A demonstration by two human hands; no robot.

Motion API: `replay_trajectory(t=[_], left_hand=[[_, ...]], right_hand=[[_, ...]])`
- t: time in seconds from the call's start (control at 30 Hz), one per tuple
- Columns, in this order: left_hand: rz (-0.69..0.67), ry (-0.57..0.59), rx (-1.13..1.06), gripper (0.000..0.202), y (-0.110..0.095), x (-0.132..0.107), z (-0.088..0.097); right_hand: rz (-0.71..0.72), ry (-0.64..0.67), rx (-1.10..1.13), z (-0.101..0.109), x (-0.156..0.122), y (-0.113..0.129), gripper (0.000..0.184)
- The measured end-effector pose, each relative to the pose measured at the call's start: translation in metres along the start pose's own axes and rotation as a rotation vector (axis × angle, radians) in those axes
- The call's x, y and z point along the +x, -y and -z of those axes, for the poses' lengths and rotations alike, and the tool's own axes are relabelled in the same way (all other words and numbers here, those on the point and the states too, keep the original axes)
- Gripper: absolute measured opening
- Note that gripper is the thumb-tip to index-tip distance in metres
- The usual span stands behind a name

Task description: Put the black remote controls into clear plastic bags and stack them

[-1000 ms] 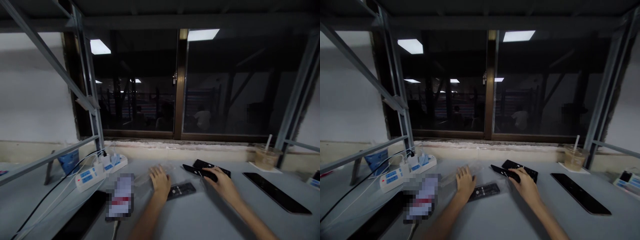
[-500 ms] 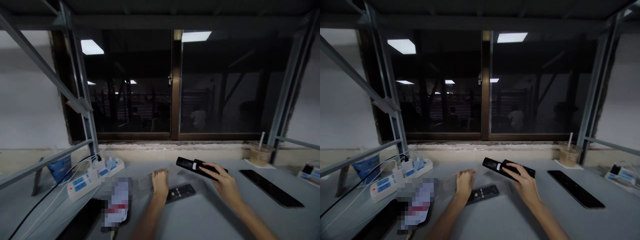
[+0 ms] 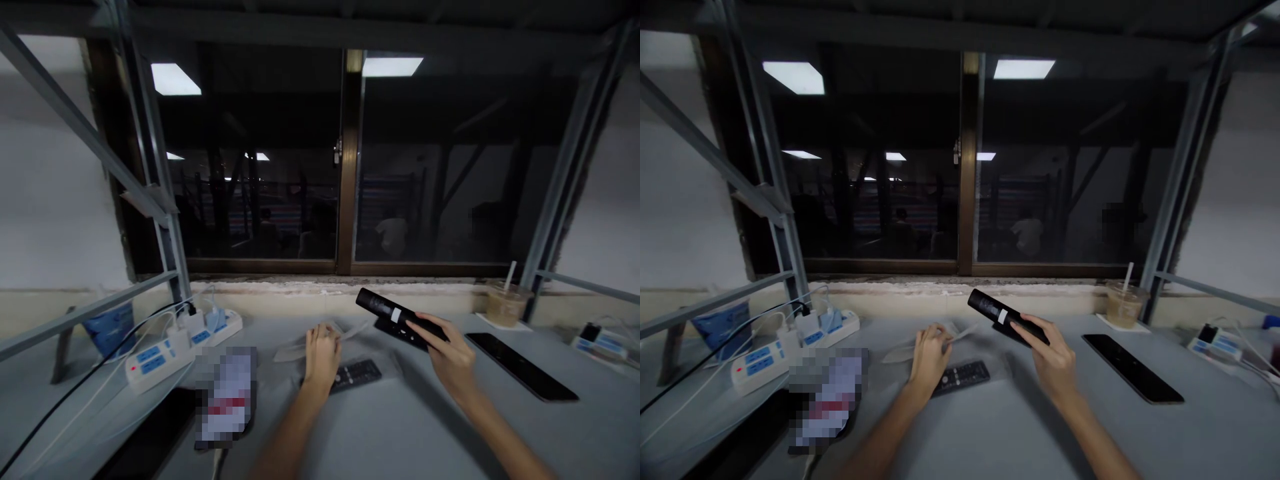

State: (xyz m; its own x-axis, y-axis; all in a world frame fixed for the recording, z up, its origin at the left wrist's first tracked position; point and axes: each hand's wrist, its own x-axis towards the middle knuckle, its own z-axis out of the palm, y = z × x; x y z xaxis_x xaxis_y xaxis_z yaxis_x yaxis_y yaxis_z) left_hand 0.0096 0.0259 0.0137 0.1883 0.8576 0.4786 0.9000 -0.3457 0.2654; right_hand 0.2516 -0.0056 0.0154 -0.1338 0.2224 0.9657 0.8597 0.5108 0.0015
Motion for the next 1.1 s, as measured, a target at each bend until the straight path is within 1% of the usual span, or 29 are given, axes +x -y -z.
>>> replay_trajectory(t=[0.1, 0.17, 0.27, 0.33, 0.43, 0.5, 0.57, 0.63, 0.67, 0.73, 0.77, 0.9, 1.0, 1.1], left_hand=[[-0.030, 0.031, 0.004, 0.021, 0.001, 0.000, -0.001], [-0.036, 0.063, 0.001, 0.022, 0.003, 0.000, -0.003], [-0.042, 0.082, -0.011, 0.021, 0.004, 0.000, -0.004], [-0.045, 0.088, -0.016, 0.023, 0.003, -0.001, -0.005], [-0.065, 0.134, -0.036, 0.027, -0.001, -0.002, -0.007], [-0.110, 0.169, -0.049, 0.033, -0.004, -0.003, -0.011], [-0.174, 0.179, -0.043, 0.045, -0.006, -0.004, -0.015], [-0.236, 0.177, -0.032, 0.053, -0.007, -0.004, -0.018], [-0.260, 0.175, -0.030, 0.054, -0.006, -0.004, -0.020], [-0.290, 0.166, -0.035, 0.051, -0.006, -0.003, -0.020], [-0.292, 0.160, -0.035, 0.048, -0.006, -0.003, -0.020], [-0.268, 0.119, -0.018, 0.039, -0.008, -0.005, -0.016], [-0.254, 0.070, 0.000, 0.033, -0.011, -0.007, -0.014], [-0.267, 0.074, 0.023, 0.024, -0.012, -0.007, -0.012]], right_hand=[[0.019, -0.030, -0.013, 0.004, 0.004, 0.001, 0.042], [0.053, -0.034, -0.021, 0.006, 0.006, 0.003, 0.043], [0.086, -0.038, -0.039, 0.008, 0.009, 0.006, 0.046], [0.088, -0.037, -0.057, 0.009, 0.009, 0.007, 0.048], [0.073, -0.007, -0.079, 0.008, 0.007, 0.006, 0.048], [0.062, 0.026, -0.084, 0.006, 0.005, 0.005, 0.046], [0.077, 0.045, -0.070, 0.002, 0.001, 0.005, 0.043], [0.078, 0.023, -0.050, -0.002, -0.001, 0.008, 0.044], [0.049, -0.002, -0.050, -0.004, -0.001, 0.011, 0.044], [-0.023, -0.017, -0.066, -0.007, -0.001, 0.016, 0.043], [-0.037, -0.008, -0.063, -0.008, 0.000, 0.018, 0.043], [-0.033, 0.089, -0.003, -0.007, 0.001, 0.021, 0.042], [-0.051, 0.091, 0.023, -0.006, 0.001, 0.020, 0.042], [-0.086, 0.096, 0.066, -0.004, 0.002, 0.022, 0.042]])
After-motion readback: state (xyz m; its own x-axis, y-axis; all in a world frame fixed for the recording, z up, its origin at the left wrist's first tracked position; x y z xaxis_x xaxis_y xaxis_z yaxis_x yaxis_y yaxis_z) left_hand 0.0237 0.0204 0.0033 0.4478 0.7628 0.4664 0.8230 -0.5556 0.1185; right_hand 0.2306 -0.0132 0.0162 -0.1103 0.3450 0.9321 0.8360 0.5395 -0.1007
